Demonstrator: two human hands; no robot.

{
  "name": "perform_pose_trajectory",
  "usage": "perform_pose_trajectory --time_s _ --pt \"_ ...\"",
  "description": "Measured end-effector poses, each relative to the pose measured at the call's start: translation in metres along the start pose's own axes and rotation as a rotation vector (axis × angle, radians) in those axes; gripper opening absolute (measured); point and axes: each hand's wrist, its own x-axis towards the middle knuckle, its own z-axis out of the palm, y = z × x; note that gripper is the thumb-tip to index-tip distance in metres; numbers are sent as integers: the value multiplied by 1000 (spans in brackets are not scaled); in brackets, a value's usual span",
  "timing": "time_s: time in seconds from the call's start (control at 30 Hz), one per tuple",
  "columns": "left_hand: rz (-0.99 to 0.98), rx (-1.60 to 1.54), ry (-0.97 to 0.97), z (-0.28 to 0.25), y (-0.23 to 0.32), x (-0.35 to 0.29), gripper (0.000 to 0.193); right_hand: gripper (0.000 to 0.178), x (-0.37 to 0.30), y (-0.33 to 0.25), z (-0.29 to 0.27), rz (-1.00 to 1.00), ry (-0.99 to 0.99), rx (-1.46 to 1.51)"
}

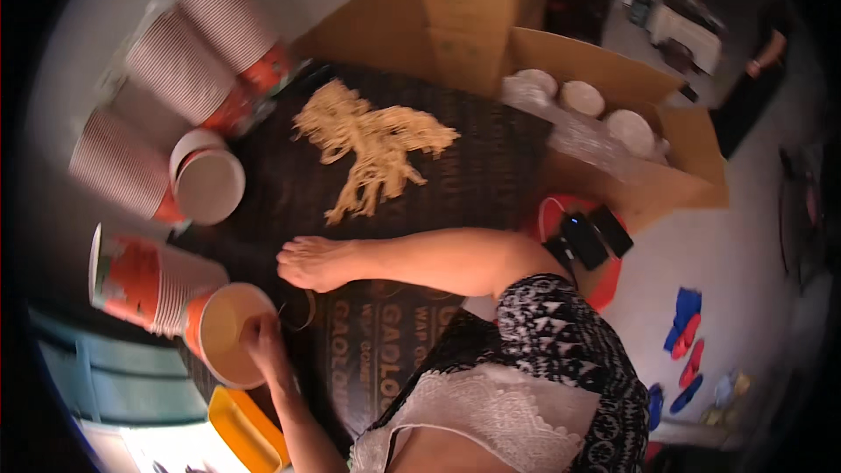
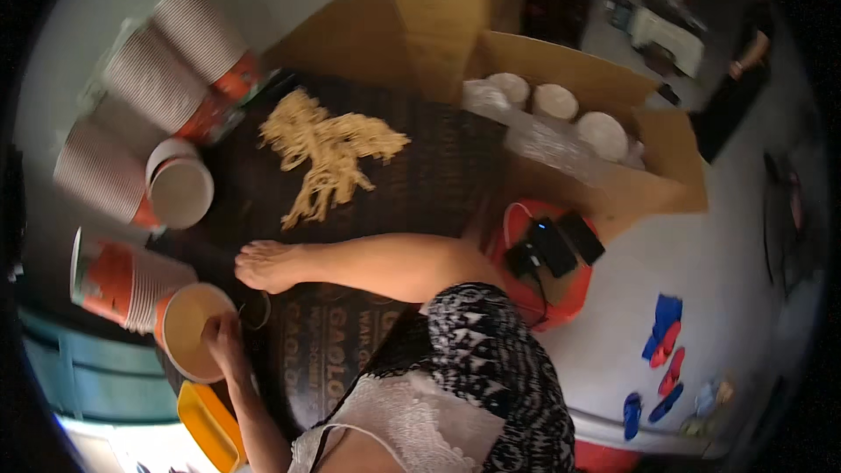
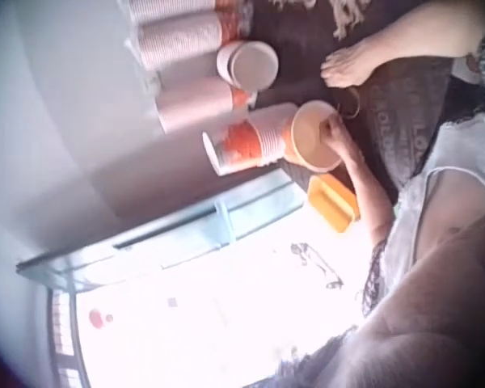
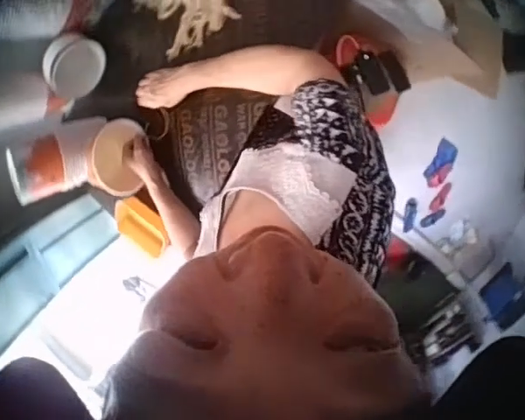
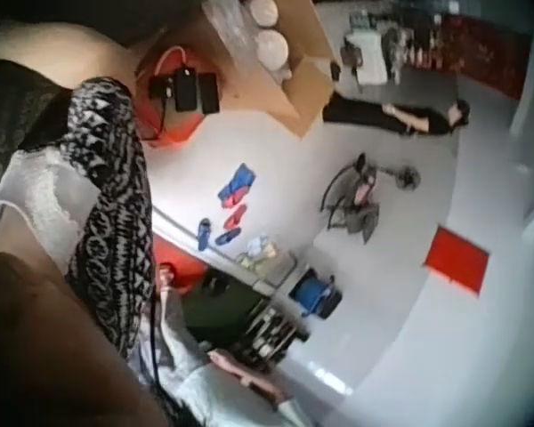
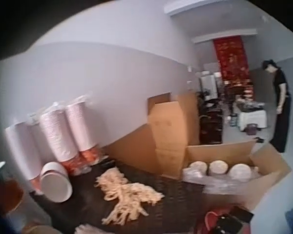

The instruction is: Attaching string handles to paper buckets by threading them through pre-punched holes and tying knots.

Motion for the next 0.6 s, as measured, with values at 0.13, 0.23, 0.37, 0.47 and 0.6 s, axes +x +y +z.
perform_pose_trajectory --time_s 0.13,0.23,0.37,0.47,0.6 --pt "52 -89 56 -10 -41 9 18 16 16 3 -10 265 308 -336" --pt "-7 -18 -39 2 -3 0 17 36 12 -16 -5 248 241 -102" --pt "-30 -177 31 12 8 -9 19 60 14 -53 12 200 -2 -9" --pt "-41 -225 -29 11 -4 -4 23 55 10 -60 22 76 18 -1" --pt "-106 -192 -72 13 14 -12 21 25 14 -57 39 38 -60 -17"
